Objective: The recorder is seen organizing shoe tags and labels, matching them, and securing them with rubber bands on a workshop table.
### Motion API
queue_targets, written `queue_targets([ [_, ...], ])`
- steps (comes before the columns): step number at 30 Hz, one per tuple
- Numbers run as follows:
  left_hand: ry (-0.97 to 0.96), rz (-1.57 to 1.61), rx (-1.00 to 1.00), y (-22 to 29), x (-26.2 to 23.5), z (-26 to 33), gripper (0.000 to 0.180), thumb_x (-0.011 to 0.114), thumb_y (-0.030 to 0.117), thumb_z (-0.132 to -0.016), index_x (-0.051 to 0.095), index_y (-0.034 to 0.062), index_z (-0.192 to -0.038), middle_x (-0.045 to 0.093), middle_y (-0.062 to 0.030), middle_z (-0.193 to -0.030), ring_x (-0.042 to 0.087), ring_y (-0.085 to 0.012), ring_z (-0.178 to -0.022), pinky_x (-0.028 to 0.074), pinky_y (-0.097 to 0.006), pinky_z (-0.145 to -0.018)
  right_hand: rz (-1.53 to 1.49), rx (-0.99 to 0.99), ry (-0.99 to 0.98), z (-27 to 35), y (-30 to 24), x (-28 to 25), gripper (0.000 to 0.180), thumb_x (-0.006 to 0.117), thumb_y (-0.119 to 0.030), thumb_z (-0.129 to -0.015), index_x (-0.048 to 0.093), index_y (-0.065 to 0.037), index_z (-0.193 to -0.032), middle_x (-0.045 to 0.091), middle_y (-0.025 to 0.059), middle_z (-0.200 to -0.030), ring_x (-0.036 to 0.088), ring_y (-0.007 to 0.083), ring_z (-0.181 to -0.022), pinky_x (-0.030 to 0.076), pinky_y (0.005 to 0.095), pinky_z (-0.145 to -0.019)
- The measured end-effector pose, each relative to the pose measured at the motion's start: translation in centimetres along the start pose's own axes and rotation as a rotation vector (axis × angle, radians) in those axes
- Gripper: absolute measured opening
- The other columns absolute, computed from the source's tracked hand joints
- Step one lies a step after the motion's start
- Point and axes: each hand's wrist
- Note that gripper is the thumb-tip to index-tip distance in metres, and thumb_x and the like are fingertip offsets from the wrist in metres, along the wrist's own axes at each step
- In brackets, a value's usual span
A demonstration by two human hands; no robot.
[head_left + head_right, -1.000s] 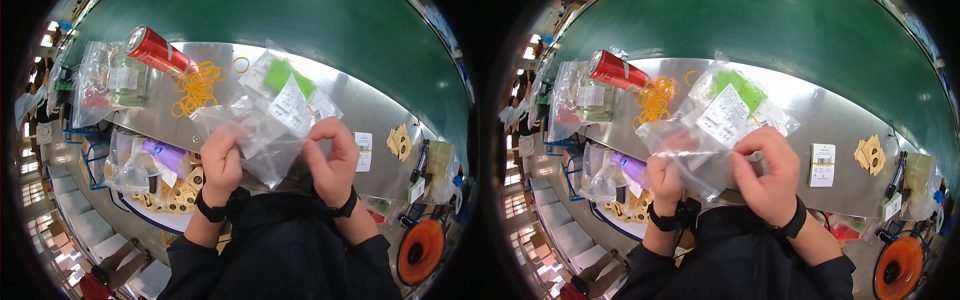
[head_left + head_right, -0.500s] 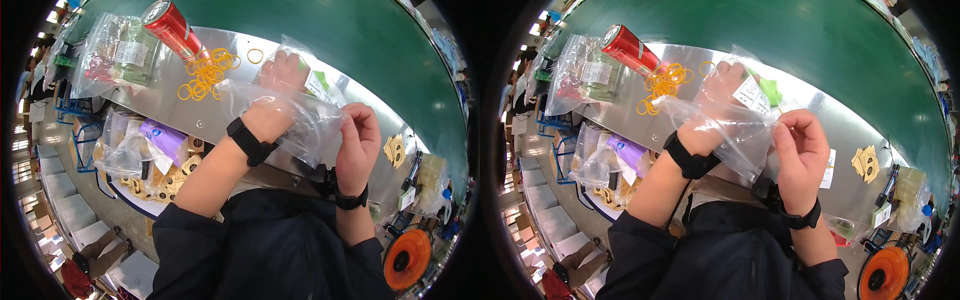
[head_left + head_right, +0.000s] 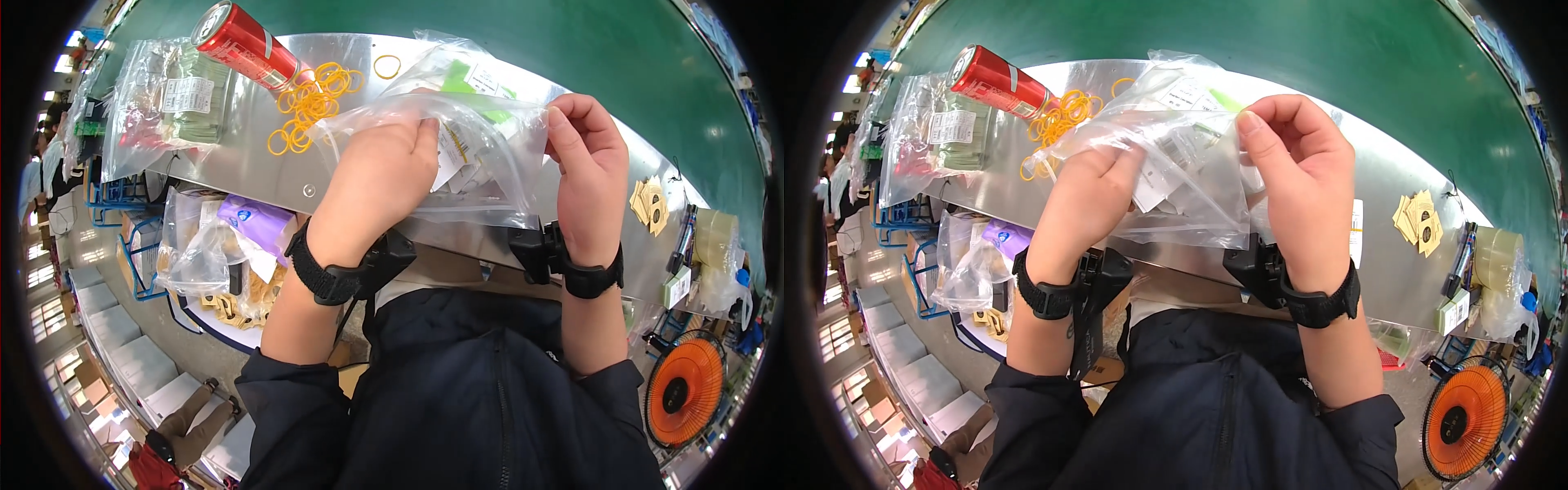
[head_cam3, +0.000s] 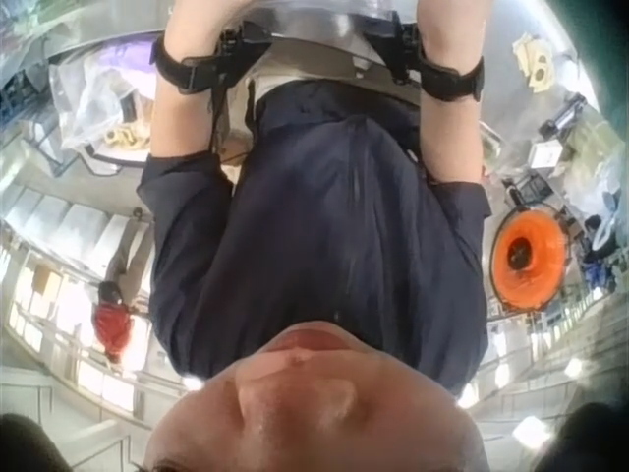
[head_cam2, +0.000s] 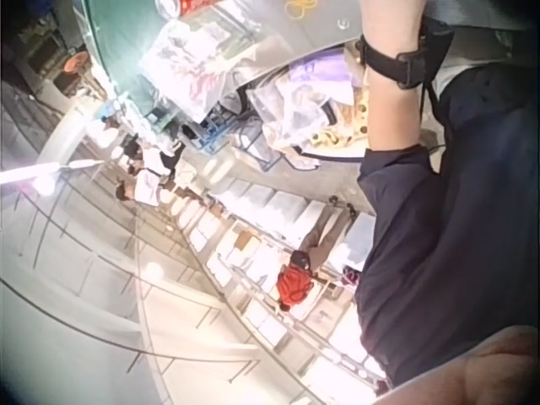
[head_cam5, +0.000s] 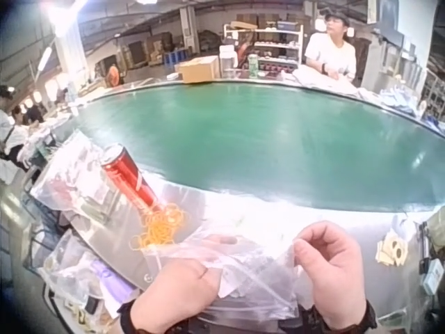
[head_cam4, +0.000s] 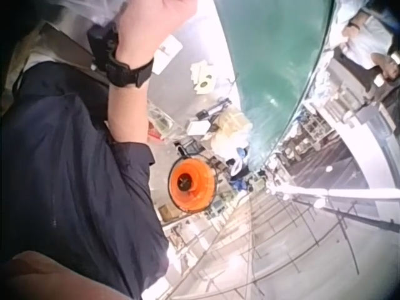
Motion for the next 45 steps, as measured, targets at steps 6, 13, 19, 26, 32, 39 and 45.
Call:
queue_targets([
  [6,0.059,0.029,0.143,-0.5,0.4,0.3,0.023,0.044,0.016,-0.083,0.058,-0.0015,-0.081,0.059,-0.0230,-0.078,0.057,-0.0377,-0.077,0.044,-0.044,-0.072,-0.034,0.005,-0.007,0.2,-0.1,0.0,0.012,0.060,-0.010,-0.083,0.057,0.001,-0.087,0.058,0.0008,-0.076,0.052,0.0071,-0.069,0.043,0.0207,-0.065],
  [13,0.001,-0.500,0.379,1.3,2.7,-2.7,0.016,0.056,0.013,-0.071,0.060,0.0000,-0.079,0.059,-0.0166,-0.073,0.057,-0.0351,-0.077,0.046,-0.040,-0.072,-0.149,0.033,0.005,0.0,0.6,-0.5,0.012,0.056,-0.013,-0.086,0.057,-0.001,-0.090,0.057,-0.0001,-0.083,0.053,0.0064,-0.071,0.045,0.0213,-0.068],
  [19,0.021,-0.231,0.316,1.4,1.9,-4.2,0.016,0.057,0.011,-0.069,0.062,0.0005,-0.080,0.058,-0.0193,-0.092,0.054,-0.0323,-0.091,0.045,-0.039,-0.079,-0.147,0.025,-0.019,-0.1,0.4,-0.3,0.012,0.056,-0.013,-0.086,0.057,-0.002,-0.090,0.057,0.0002,-0.083,0.054,0.0068,-0.073,0.045,0.0217,-0.069],
  [26,0.022,-0.518,0.321,-0.3,0.8,-3.0,0.016,0.050,0.005,-0.073,0.062,0.0016,-0.082,0.059,-0.0174,-0.095,0.057,-0.0307,-0.089,0.047,-0.035,-0.077,-0.076,0.007,0.019,-0.3,0.6,0.0,0.014,0.059,-0.013,-0.084,0.058,0.000,-0.089,0.059,0.0006,-0.080,0.054,0.0066,-0.072,0.044,0.0205,-0.066],
  [32,0.095,-0.333,0.068,-1.0,2.0,-5.7,0.020,0.053,0.017,-0.075,0.062,0.0048,-0.088,0.060,-0.0163,-0.095,0.058,-0.0308,-0.087,0.047,-0.037,-0.075,-0.064,0.025,0.006,-0.9,1.3,0.9,0.018,0.061,-0.015,-0.082,0.059,0.001,-0.090,0.059,0.0009,-0.077,0.053,0.0063,-0.069,0.044,0.0198,-0.062],
  [39,0.177,-0.446,0.279,-2.5,3.5,-5.5,0.031,0.056,0.028,-0.075,0.059,0.0059,-0.097,0.061,-0.0163,-0.096,0.058,-0.0312,-0.090,0.047,-0.037,-0.075,-0.114,-0.015,0.065,-0.6,1.7,1.3,0.018,0.060,-0.015,-0.082,0.060,0.002,-0.088,0.060,0.0015,-0.075,0.053,0.0053,-0.067,0.044,0.0188,-0.060],
  [45,-0.065,-0.511,-0.183,1.1,1.6,-3.0,0.047,0.058,0.029,-0.074,0.050,0.0004,-0.111,0.058,-0.0169,-0.102,0.055,-0.0310,-0.095,0.044,-0.038,-0.082,-0.133,0.007,0.125,-0.7,1.5,1.4,0.016,0.061,-0.013,-0.082,0.060,0.002,-0.086,0.059,0.0015,-0.073,0.052,0.0045,-0.064,0.043,0.0182,-0.056],
])
Point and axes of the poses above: each hand's wrist, its own z-axis away from the middle knuckle, its own x-axis out of the palm, y = z × x
